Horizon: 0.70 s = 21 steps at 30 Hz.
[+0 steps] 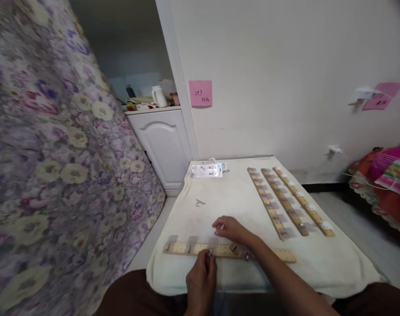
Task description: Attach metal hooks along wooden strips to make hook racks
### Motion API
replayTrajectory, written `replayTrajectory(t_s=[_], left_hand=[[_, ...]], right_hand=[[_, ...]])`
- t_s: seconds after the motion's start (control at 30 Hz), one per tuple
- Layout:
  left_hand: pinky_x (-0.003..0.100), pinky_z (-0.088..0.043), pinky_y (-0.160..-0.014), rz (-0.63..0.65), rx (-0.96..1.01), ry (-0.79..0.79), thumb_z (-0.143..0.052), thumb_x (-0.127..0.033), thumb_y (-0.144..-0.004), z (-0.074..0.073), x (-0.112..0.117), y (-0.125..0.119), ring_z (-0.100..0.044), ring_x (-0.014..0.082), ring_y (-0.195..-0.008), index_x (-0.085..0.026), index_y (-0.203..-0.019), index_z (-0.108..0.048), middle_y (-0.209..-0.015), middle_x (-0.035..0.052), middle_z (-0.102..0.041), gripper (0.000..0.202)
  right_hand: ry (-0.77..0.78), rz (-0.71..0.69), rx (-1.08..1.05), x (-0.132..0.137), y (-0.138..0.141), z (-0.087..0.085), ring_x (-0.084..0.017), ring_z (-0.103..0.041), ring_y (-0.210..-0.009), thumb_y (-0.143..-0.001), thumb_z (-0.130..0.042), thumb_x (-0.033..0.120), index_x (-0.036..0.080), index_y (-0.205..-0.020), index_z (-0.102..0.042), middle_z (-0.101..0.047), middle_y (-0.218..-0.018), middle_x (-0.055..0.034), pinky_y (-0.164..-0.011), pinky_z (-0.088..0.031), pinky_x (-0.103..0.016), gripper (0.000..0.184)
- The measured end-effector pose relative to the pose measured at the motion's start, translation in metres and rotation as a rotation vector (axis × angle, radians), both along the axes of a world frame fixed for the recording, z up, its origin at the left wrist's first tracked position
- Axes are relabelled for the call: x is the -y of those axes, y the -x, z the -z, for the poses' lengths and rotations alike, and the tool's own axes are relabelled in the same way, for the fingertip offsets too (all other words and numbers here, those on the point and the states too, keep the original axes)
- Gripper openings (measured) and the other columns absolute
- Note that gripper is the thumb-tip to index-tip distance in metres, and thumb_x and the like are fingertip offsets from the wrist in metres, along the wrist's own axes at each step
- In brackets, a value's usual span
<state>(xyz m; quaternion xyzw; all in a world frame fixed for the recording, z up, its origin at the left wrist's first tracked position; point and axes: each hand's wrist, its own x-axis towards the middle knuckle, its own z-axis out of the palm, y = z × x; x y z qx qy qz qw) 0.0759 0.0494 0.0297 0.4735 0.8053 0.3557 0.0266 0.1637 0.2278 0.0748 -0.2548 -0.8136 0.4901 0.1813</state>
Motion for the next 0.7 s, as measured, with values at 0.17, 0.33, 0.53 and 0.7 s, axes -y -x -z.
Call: replayTrajectory(t_s=[0.17,0.33,0.53,0.7], left_hand=[[0.023,-0.044,-0.058,0.001,0.042,0.017,-0.043,-0.036,-0.088,0.0,0.002,-0.001,-0.066,0.0162,-0.067,-0.022,-0.104,-0.052,-0.07,-0.0021,-0.065,0.023],[0.024,-0.046,-0.061,0.026,0.083,-0.052,-0.043,-0.038,-0.088,0.006,0.011,-0.001,-0.062,0.0151,-0.064,-0.021,-0.103,-0.052,-0.071,-0.0022,-0.062,0.024],[0.026,-0.05,-0.068,0.086,0.071,-0.136,-0.043,-0.033,-0.089,0.009,0.02,-0.004,-0.063,0.0155,-0.074,-0.02,-0.103,-0.054,-0.083,0.002,-0.066,0.022],[0.029,-0.052,-0.072,0.107,-0.067,-0.203,-0.047,-0.028,-0.088,0.016,0.024,-0.009,-0.064,0.0168,-0.079,-0.02,-0.1,-0.057,-0.086,0.0042,-0.067,0.018]], right_hand=[[0.018,0.078,-0.016,-0.011,-0.034,-0.011,-0.013,-0.054,-0.064,-0.072,-0.056,0.018,0.015,-0.077,-0.067,-0.064,-0.069,-0.0015,-0.057,-0.038,-0.022,0.013],[0.035,0.023,0.088,-0.007,-0.062,-0.005,-0.011,-0.05,-0.058,-0.07,-0.057,0.018,0.014,-0.076,-0.067,-0.059,-0.063,0.0008,-0.053,-0.034,-0.021,0.012],[-0.121,0.034,0.227,-0.002,-0.07,0.011,-0.015,-0.055,-0.072,-0.063,-0.068,0.023,0.017,-0.09,-0.069,-0.063,-0.082,-0.0038,-0.062,-0.039,-0.023,0.027],[-0.16,0.043,0.281,-0.003,-0.068,0.019,-0.016,-0.055,-0.072,-0.063,-0.071,0.028,0.019,-0.091,-0.069,-0.064,-0.085,-0.0044,-0.062,-0.038,-0.024,0.03]])
